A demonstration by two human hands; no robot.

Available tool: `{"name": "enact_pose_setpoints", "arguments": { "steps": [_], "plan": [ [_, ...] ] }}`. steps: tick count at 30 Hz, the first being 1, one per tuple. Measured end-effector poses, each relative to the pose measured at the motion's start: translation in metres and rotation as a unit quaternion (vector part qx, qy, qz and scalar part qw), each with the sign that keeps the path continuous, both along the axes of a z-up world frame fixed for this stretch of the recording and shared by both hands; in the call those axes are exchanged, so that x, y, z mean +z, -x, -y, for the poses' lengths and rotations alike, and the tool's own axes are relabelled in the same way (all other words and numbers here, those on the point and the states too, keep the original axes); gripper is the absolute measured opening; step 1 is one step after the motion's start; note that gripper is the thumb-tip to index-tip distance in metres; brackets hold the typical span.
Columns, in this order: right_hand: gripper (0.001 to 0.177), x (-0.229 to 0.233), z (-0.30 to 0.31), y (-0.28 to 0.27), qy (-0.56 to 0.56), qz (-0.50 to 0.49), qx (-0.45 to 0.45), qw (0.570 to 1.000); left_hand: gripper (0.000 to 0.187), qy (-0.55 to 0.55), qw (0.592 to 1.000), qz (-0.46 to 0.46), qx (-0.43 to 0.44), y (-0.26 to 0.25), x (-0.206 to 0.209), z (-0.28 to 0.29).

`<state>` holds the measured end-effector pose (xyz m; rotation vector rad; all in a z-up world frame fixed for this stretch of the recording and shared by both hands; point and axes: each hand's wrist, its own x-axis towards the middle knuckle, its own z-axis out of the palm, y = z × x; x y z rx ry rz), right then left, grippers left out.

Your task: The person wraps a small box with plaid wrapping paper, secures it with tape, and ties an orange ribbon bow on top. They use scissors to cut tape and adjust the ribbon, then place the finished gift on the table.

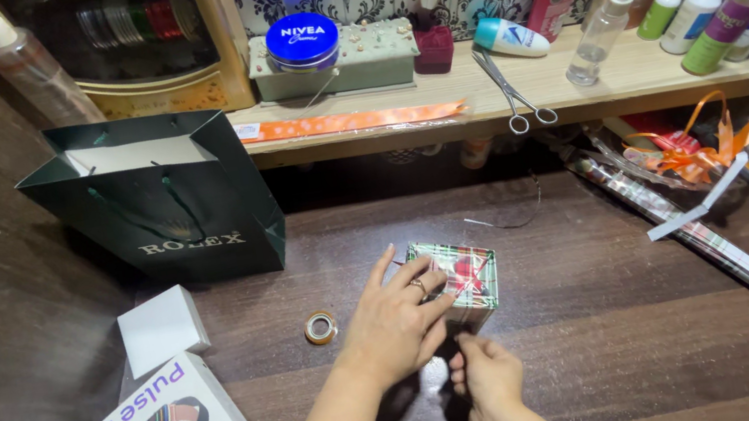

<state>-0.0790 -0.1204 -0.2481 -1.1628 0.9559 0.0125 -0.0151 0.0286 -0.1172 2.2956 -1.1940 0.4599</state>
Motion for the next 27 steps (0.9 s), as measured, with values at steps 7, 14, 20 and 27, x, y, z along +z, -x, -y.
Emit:
{"name": "enact_pose_setpoints", "arguments": {
  "steps": [7,14,20,27],
  "plan": [
    [0.012,0.004,0.027,-0.001,0.034,0.047,0.027,0.998,0.009,-0.005,0.999,0.032,0.039,-0.004,0.000,0.015],
    [0.016,0.033,0.050,0.001,0.139,0.053,0.040,0.988,0.011,-0.017,0.991,0.110,0.080,0.004,-0.012,0.027],
    [0.028,0.051,0.087,-0.015,0.334,0.199,0.157,0.908,0.019,0.005,0.988,0.113,0.101,0.010,-0.021,0.026],
    [0.102,0.083,0.105,-0.041,0.389,0.305,0.378,0.782,0.053,0.000,0.994,0.036,0.104,0.020,-0.026,0.000]
  ]
}}
